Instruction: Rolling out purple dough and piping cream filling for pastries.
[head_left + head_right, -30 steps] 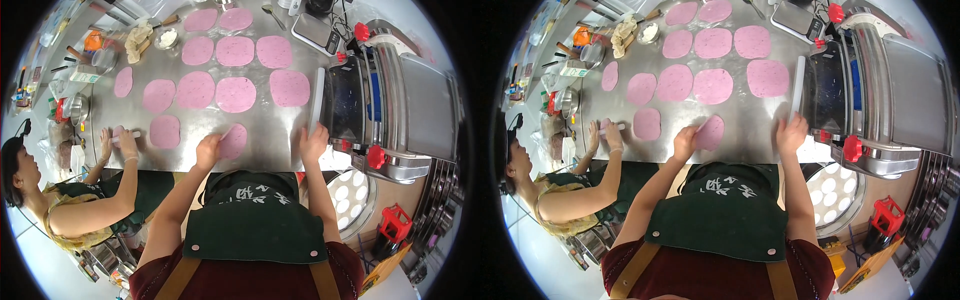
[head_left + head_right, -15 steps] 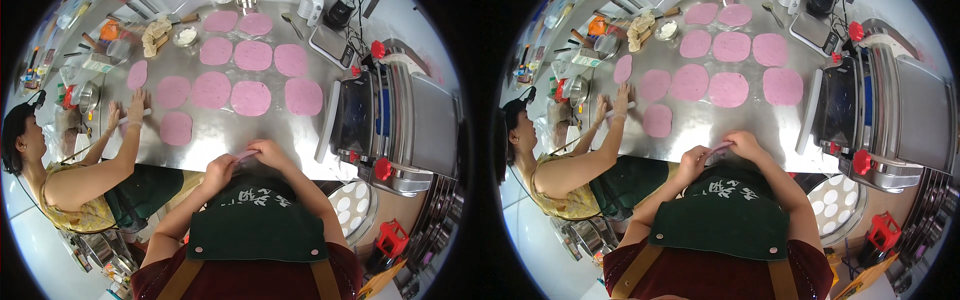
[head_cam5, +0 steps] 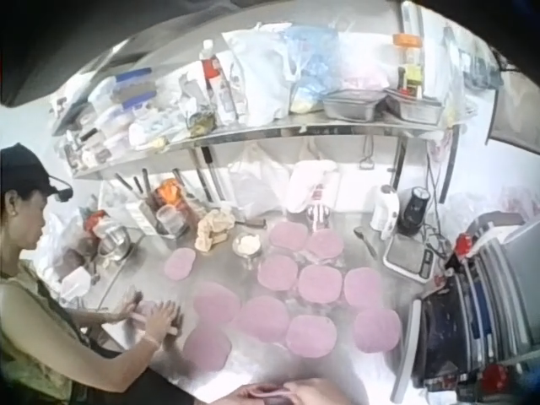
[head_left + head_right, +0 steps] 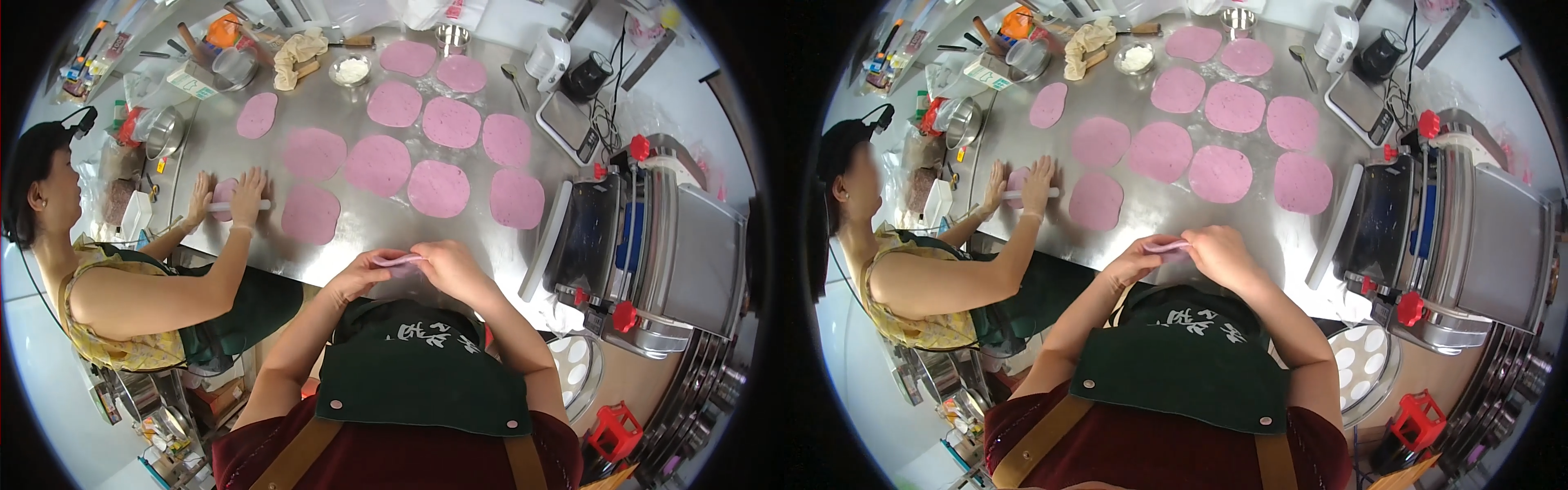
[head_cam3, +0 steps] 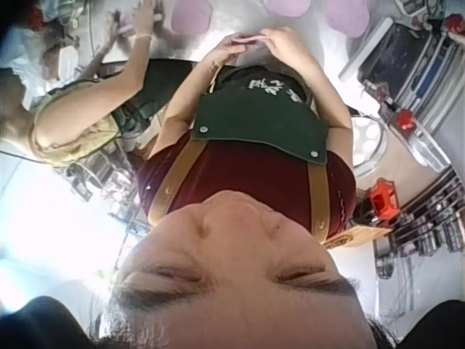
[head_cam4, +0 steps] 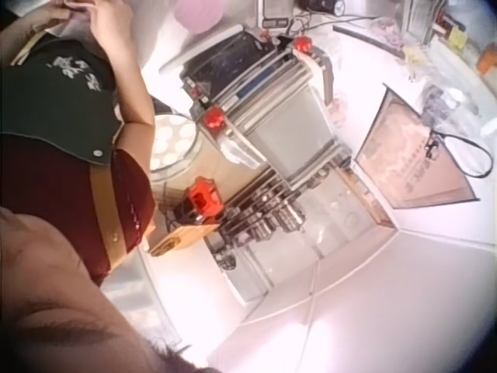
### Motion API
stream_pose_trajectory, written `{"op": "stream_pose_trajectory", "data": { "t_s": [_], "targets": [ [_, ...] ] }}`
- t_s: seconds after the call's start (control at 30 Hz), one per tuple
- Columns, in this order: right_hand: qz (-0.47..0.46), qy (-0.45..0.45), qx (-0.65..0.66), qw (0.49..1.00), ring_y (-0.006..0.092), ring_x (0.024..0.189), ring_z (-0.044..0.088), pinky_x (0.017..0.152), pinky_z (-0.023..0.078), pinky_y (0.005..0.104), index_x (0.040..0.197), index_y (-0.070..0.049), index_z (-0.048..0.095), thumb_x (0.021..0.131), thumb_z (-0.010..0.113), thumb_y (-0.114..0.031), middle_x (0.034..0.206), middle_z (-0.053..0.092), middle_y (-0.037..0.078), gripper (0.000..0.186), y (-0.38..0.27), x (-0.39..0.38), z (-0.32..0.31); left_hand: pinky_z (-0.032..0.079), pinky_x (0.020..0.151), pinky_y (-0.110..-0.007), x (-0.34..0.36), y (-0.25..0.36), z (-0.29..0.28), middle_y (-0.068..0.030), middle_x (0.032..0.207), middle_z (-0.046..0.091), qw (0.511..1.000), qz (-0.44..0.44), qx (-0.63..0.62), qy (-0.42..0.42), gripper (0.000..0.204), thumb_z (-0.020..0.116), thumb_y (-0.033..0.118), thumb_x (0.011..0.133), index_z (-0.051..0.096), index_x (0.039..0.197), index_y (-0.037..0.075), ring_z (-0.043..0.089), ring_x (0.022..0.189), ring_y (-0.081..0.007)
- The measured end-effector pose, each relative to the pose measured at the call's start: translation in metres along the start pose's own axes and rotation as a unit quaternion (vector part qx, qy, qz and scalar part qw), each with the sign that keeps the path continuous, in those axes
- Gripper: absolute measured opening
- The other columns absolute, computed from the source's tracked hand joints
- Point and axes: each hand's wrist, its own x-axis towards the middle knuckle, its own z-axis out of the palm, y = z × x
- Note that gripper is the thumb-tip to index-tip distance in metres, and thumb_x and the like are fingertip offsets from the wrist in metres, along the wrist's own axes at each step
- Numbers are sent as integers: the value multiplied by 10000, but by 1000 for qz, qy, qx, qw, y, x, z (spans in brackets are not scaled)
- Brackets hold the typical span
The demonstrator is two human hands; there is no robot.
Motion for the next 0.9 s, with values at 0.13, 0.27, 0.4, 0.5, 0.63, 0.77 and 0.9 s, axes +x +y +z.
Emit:
{"op": "stream_pose_trajectory", "data": {
  "t_s": [0.13,0.27,0.4,0.5,0.63,0.77,0.9],
  "targets": [
    [18,-42,-65,997,374,608,548,563,419,454,723,-17,559,782,551,-133,635,559,183,130,5,15,-15,387,892,-284,13,4,-12,-66,1068,579,998,-45,25,29,371,619,189,801,537,1121,20,516,1013,-141],
    [69,-60,-8,996,383,616,544,565,417,460,722,-20,556,789,552,-151,622,550,190,147,2,27,-23,439,820,-286,35,40,-46,-61,1052,581,994,-61,90,35,375,570,265,838,528,1127,29,543,953,-132],
    [112,-6,-44,993,372,611,548,565,426,443,757,-31,557,792,548,-141,611,552,180,116,1,31,-21,464,789,-319,83,103,-73,-103,1080,543,988,-22,99,113,471,536,307,855,418,1197,4,551,901,-175],
    [147,11,-116,982,352,601,559,555,433,427,794,-34,552,792,534,-117,609,556,169,85,5,33,-28,476,772,-319,140,141,-103,-138,1112,489,957,48,63,278,488,501,288,876,349,1204,-39,541,885,-226],
    [210,68,-137,966,337,589,571,551,439,411,829,-29,582,787,534,-109,616,566,172,103,14,32,-36,497,754,-333,206,178,-155,-163,1073,449,912,124,-34,390,461,494,225,878,324,1199,-59,528,867,-247],
    [238,108,-133,956,308,556,578,532,442,355,884,-23,618,783,542,-107,607,564,165,152,19,40,-42,515,743,-354,244,196,-200,-154,1008,444,873,147,-119,449,413,479,157,875,322,1183,-69,527,835,-252],
    [276,118,-99,949,329,601,586,550,452,379,893,-25,617,779,546,-100,674,588,182,154,24,51,-48,526,739,-356,268,203,-200,-167,1036,451,889,152,-136,409,359,444,85,863,337,1170,-70,536,848,-263]
  ]
}}
